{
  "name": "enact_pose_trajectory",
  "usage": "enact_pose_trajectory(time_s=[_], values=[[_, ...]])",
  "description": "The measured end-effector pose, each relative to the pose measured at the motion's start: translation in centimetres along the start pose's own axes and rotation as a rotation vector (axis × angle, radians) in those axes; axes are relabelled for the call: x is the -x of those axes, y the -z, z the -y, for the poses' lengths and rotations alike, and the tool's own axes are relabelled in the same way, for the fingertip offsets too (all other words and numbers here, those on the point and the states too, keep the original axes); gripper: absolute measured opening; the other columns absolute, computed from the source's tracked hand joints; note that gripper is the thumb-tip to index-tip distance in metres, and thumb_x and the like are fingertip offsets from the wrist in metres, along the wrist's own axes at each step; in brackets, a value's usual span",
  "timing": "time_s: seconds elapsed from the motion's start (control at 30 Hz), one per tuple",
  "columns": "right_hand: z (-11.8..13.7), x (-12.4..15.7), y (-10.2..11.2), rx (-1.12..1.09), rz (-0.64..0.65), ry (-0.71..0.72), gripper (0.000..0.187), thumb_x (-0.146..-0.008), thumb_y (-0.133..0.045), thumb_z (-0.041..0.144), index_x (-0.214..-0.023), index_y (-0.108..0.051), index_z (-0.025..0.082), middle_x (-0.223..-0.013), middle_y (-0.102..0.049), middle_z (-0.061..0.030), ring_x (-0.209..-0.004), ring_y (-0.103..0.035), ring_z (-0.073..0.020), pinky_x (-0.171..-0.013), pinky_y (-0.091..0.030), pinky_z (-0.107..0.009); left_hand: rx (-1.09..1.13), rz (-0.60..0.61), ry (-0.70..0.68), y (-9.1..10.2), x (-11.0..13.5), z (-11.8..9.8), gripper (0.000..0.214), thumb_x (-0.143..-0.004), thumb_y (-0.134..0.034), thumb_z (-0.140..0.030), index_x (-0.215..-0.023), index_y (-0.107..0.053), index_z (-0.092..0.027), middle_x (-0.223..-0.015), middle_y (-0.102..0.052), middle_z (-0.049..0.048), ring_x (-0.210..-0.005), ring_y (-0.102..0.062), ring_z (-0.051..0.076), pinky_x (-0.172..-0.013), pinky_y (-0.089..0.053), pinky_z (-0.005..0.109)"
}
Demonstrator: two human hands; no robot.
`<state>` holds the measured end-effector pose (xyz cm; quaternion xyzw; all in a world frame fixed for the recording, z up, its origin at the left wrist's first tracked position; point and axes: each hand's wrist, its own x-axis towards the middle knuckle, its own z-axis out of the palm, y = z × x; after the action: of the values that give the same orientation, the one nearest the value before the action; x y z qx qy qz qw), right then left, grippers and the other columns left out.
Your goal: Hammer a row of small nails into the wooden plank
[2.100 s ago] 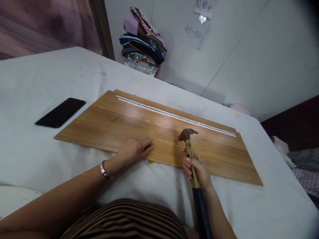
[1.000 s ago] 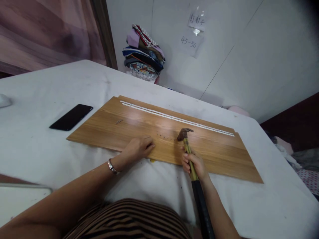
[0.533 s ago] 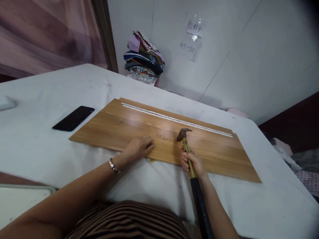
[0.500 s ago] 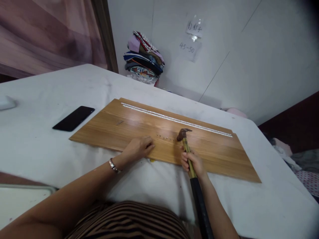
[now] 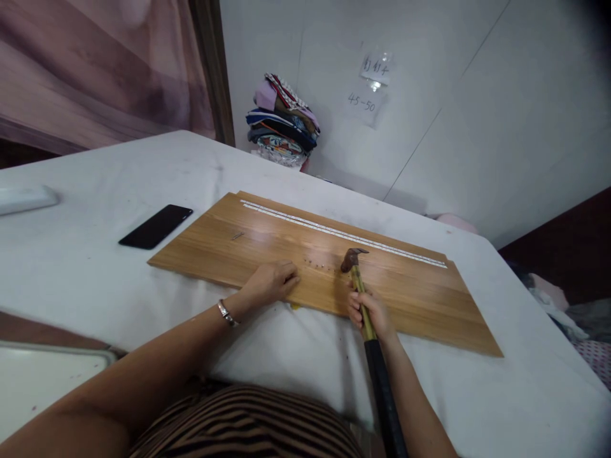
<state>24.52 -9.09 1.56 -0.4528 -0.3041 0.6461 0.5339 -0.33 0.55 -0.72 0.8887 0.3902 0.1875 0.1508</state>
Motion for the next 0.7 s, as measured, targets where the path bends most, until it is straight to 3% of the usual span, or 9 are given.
enact_pose_trajectory(time_s=[0.7], values=[[0.08, -0.24, 0.05, 0.022, 0.03, -0.011, 0.032, -0.066, -0.067, 0.028, -0.094, -0.055, 0.019, -0.049, -0.043, 0.0124, -0.03, -0.034, -0.0045, -0.027, -0.026, -0.014, 0.005, -0.017, -0.015, -0.08, -0.23, -0.04, 0.021, -0.091, -0.045, -0.03, -0.074, -0.052, -0.019, -0.077, -0.059, 0.0019, -0.072, -0.054, 0.015, -0.067, -0.039, 0.028]])
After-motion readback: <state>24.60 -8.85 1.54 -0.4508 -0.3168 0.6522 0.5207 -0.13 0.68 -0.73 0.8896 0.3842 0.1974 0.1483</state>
